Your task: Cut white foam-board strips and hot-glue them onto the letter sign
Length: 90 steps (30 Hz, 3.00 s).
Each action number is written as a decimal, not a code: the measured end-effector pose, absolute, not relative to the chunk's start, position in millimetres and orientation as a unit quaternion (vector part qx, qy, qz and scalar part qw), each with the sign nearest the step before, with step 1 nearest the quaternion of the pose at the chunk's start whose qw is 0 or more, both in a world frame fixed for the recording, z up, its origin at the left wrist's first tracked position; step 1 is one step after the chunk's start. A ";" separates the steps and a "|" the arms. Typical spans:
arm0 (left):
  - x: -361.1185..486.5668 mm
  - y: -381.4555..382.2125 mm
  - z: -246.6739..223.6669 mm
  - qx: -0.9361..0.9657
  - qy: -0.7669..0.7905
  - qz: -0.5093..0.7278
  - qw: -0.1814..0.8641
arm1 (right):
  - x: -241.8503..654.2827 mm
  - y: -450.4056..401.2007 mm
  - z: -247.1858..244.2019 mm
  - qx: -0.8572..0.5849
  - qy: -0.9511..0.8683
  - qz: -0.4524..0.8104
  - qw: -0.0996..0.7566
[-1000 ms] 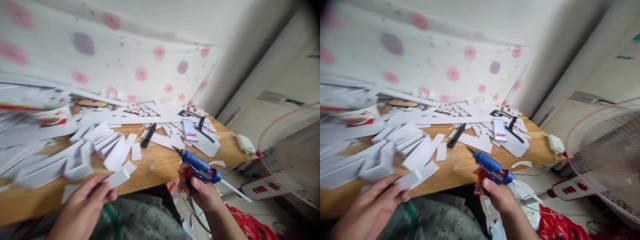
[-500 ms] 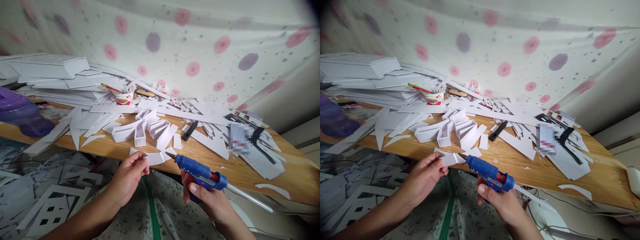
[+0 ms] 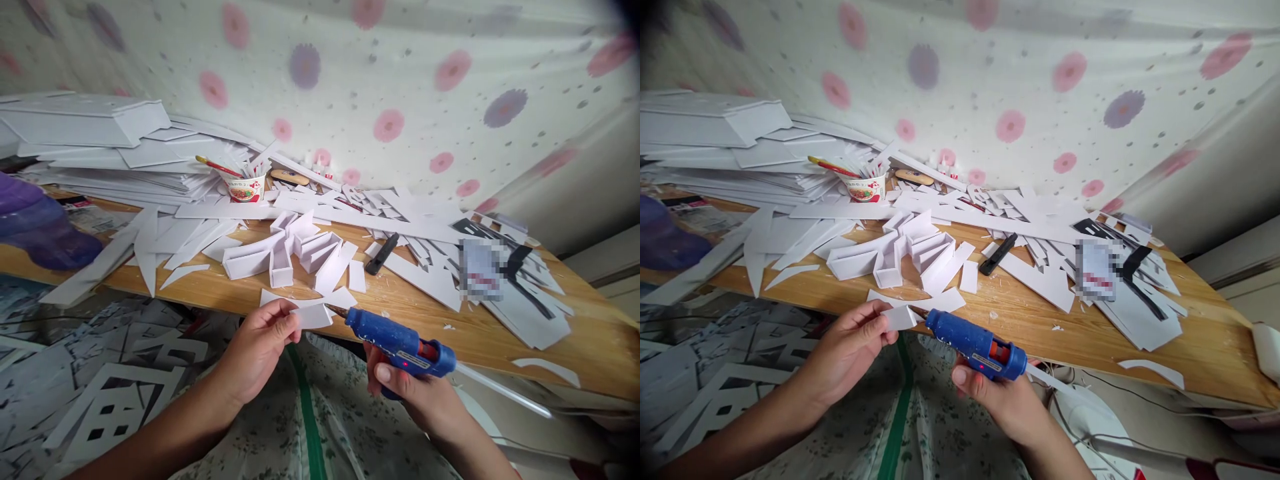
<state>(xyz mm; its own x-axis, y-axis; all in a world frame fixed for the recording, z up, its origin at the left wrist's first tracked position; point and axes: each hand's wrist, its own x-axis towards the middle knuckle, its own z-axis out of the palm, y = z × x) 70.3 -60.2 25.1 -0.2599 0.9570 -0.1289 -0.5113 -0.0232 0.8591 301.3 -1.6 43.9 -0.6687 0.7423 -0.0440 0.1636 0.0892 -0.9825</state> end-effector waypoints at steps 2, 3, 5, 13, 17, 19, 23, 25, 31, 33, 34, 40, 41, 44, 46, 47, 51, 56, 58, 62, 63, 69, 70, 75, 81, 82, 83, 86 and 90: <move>69.5 -60.1 24.8 0.257 0.432 0.668 0.549 | 301.2 -0.7 42.2 -0.325 -0.695 0.593 0.243; 69.1 -59.8 24.7 0.256 0.432 0.667 0.550 | 301.2 -0.4 41.8 -0.325 -0.695 0.594 0.241; 68.3 -58.9 24.6 0.252 0.431 0.668 0.551 | 301.4 -0.2 41.4 -0.321 -0.695 0.598 0.236; 63.2 -59.1 22.5 0.243 0.422 0.677 0.553 | 302.8 -1.3 40.3 -0.315 -0.698 0.602 0.225; 59.8 -61.0 21.7 0.241 0.419 0.679 0.553 | 302.5 -1.8 41.9 -0.318 -0.701 0.600 0.217; 58.8 -61.2 22.0 0.239 0.419 0.681 0.551 | 302.3 -2.5 43.3 -0.318 -0.705 0.596 0.217; 57.7 -60.6 22.8 0.236 0.412 0.683 0.555 | 302.2 -4.3 44.6 -0.326 -0.711 0.584 0.217; 57.5 -60.5 23.7 0.233 0.411 0.683 0.557 | 302.4 -4.7 43.8 -0.332 -0.714 0.579 0.214; 62.8 -62.1 31.8 0.199 0.397 0.688 0.574 | 298.6 -6.3 40.9 -0.331 -0.746 0.522 0.248; 66.6 -62.8 33.9 0.180 0.389 0.689 0.584 | 292.5 -8.2 41.9 -0.323 -0.754 0.508 0.263; 68.4 -63.2 34.3 0.167 0.384 0.691 0.589 | 288.4 -9.2 42.9 -0.319 -0.759 0.495 0.276; 72.3 -64.5 31.7 0.063 0.325 0.700 0.633 | 267.8 -12.4 45.6 -0.247 -0.810 0.434 0.307; 72.1 -64.7 31.5 0.057 0.316 0.701 0.637 | 267.0 -12.5 44.4 -0.238 -0.815 0.429 0.308; 71.9 -65.5 32.3 0.053 0.304 0.699 0.645 | 267.3 -12.9 39.9 -0.230 -0.829 0.419 0.291; 72.2 -66.0 33.4 0.050 0.305 0.695 0.650 | 267.8 -13.2 37.9 -0.228 -0.836 0.413 0.281; 72.5 -66.2 34.0 0.047 0.307 0.692 0.652 | 267.8 -13.3 37.3 -0.227 -0.838 0.410 0.280; 73.4 -67.0 36.4 0.038 0.311 0.690 0.652 | 266.9 -12.6 36.9 -0.228 -0.843 0.399 0.280; 73.2 -67.4 38.3 0.024 0.308 0.691 0.654 | 267.8 -11.5 35.7 -0.218 -0.845 0.407 0.269; 72.7 -67.6 38.3 0.017 0.307 0.692 0.653 | 268.2 -11.0 34.5 -0.223 -0.845 0.403 0.271; 71.8 -68.3 37.2 0.030 0.294 0.694 0.657 | 268.1 -9.9 32.7 -0.225 -0.845 0.398 0.279; 71.7 -68.4 36.8 0.036 0.291 0.694 0.658 | 268.0 -9.8 32.8 -0.226 -0.844 0.396 0.281; 72.5 -68.1 35.1 0.042 0.284 0.694 0.661 | 268.8 -10.0 34.9 -0.230 -0.849 0.385 0.280; 72.7 -68.1 35.1 0.041 0.284 0.694 0.661 | 269.0 -10.1 34.8 -0.229 -0.848 0.384 0.283; 72.5 -68.4 36.4 0.051 0.295 0.685 0.664 | 269.0 -9.9 34.9 -0.235 -0.845 0.377 0.296; 70.6 -70.2 36.1 0.066 0.302 0.679 0.666 | 270.3 -9.6 38.1 -0.243 -0.846 0.359 0.311; 70.4 -70.5 35.3 0.068 0.301 0.677 0.668 | 270.7 -9.4 38.7 -0.246 -0.845 0.357 0.314; 70.2 -70.7 34.4 0.069 0.301 0.676 0.669 | 271.0 -9.1 39.3 -0.248 -0.844 0.356 0.316; 70.0 -70.9 33.0 0.072 0.298 0.674 0.672 | 270.8 -8.7 42.6 -0.254 -0.842 0.349 0.323; 71.4 -70.0 35.3 0.079 0.298 0.676 0.669 | 269.2 -8.8 48.8 -0.272 -0.841 0.322 0.340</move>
